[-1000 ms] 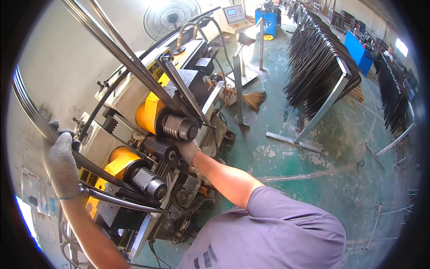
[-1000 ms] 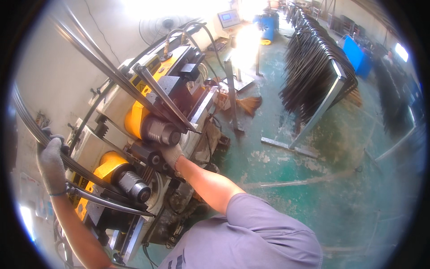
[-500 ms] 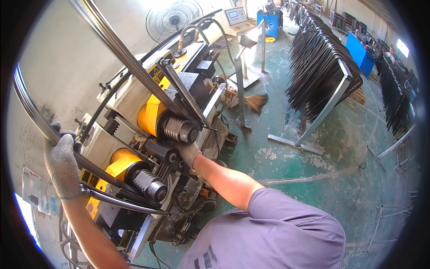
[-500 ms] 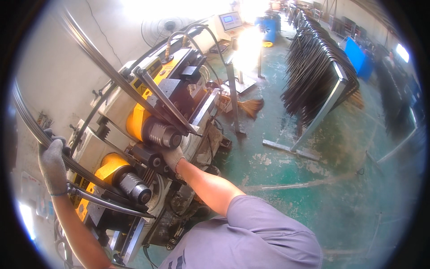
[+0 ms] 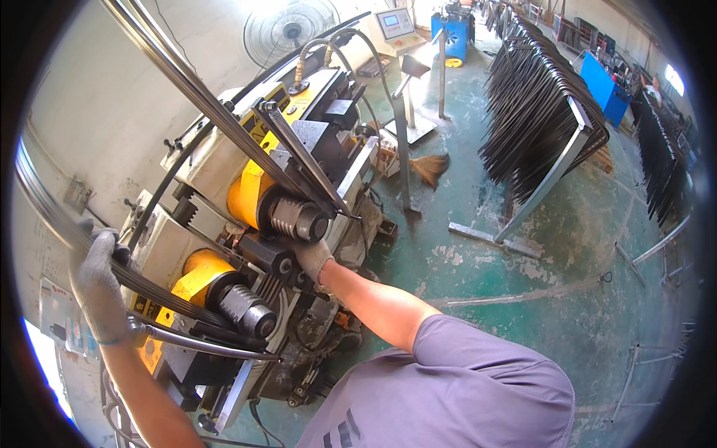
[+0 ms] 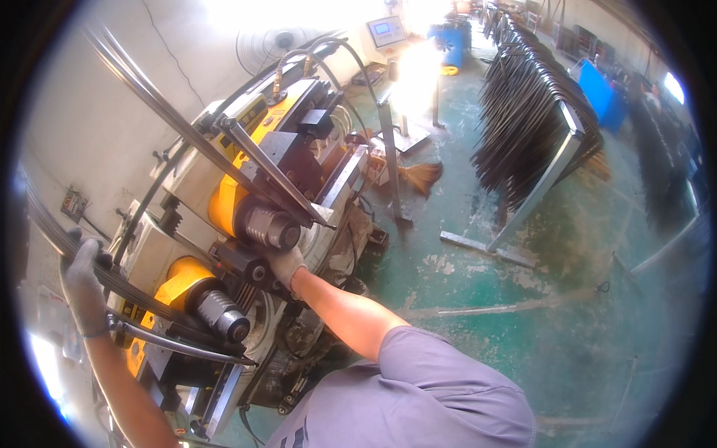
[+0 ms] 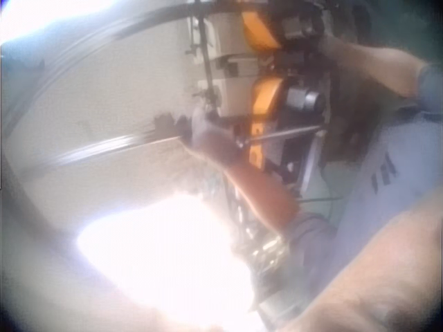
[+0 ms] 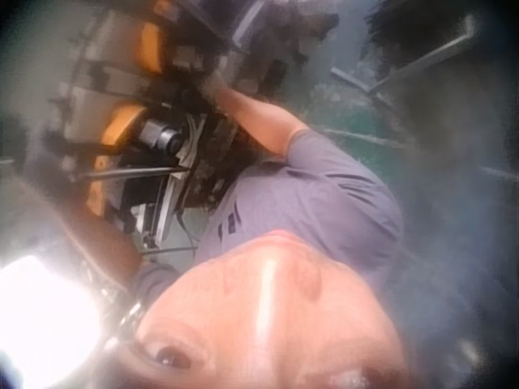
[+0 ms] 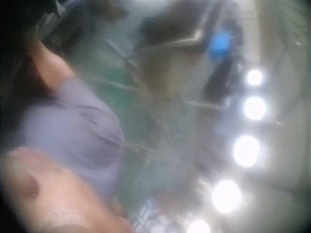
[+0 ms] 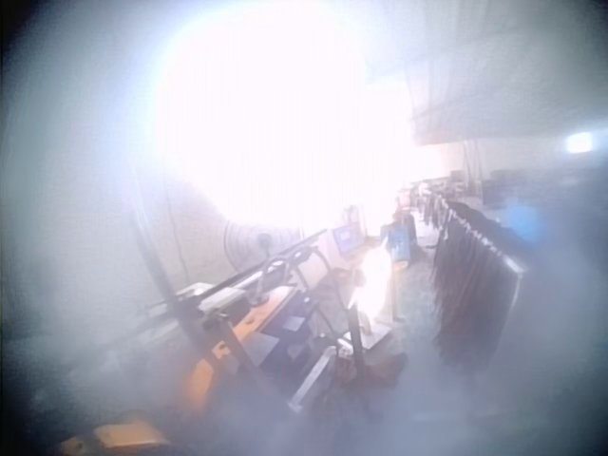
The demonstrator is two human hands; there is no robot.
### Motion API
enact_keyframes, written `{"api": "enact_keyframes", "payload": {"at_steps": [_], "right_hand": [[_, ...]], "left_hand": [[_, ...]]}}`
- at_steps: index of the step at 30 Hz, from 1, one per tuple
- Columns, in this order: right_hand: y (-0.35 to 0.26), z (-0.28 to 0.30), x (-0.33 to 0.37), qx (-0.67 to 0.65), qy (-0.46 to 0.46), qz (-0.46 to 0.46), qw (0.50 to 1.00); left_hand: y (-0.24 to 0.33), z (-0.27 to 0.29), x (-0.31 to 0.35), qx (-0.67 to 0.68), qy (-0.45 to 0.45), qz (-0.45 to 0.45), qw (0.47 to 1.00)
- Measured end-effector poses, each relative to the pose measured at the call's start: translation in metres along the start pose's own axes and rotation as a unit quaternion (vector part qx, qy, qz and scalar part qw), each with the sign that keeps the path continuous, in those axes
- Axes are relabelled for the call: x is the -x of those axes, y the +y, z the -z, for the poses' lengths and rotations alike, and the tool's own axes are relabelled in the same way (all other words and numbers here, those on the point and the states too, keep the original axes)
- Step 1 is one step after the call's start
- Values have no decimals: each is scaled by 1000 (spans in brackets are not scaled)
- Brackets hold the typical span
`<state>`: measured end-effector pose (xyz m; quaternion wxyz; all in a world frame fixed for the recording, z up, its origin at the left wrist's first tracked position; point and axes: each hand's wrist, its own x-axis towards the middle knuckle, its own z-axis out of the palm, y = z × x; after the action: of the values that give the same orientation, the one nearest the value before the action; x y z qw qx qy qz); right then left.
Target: The person picks up several metal strips from a rack, feeds them into a industrial bending machine, and kemudian places the bent strips onto a secondary storage rack.
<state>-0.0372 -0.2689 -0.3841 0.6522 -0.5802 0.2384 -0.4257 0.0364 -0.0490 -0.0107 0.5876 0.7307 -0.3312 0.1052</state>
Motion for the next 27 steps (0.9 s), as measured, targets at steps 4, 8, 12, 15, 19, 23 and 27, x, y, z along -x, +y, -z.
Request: {"api": "enact_keyframes", "payload": {"at_steps": [4, 8, 12, 15, 19, 23, 27], "right_hand": [[1, 4, 0, 37, 2, 14, 999], [4, 17, 13, 538, -119, 166, 818], [1, 15, 18, 443, -161, 6, 882], [-10, 12, 21, 347, -143, 2, 927], [64, 21, 3, 244, -49, 100, 963], [59, 14, 4, 135, -86, 8, 987], [24, 14, 9, 42, -109, -128, 985]], "left_hand": [[-1, 6, 9, -15, 33, -8, 999], [-26, 39, 7, 3, -114, 34, 993], [-17, 43, 10, 30, -197, 43, 979], [-3, 47, 23, -2, -172, 61, 983], [3, 22, 22, -27, -149, 71, 986], [-5, 38, 22, -42, -132, 50, 989], [-20, 47, 18, -62, -122, 50, 989]]}}
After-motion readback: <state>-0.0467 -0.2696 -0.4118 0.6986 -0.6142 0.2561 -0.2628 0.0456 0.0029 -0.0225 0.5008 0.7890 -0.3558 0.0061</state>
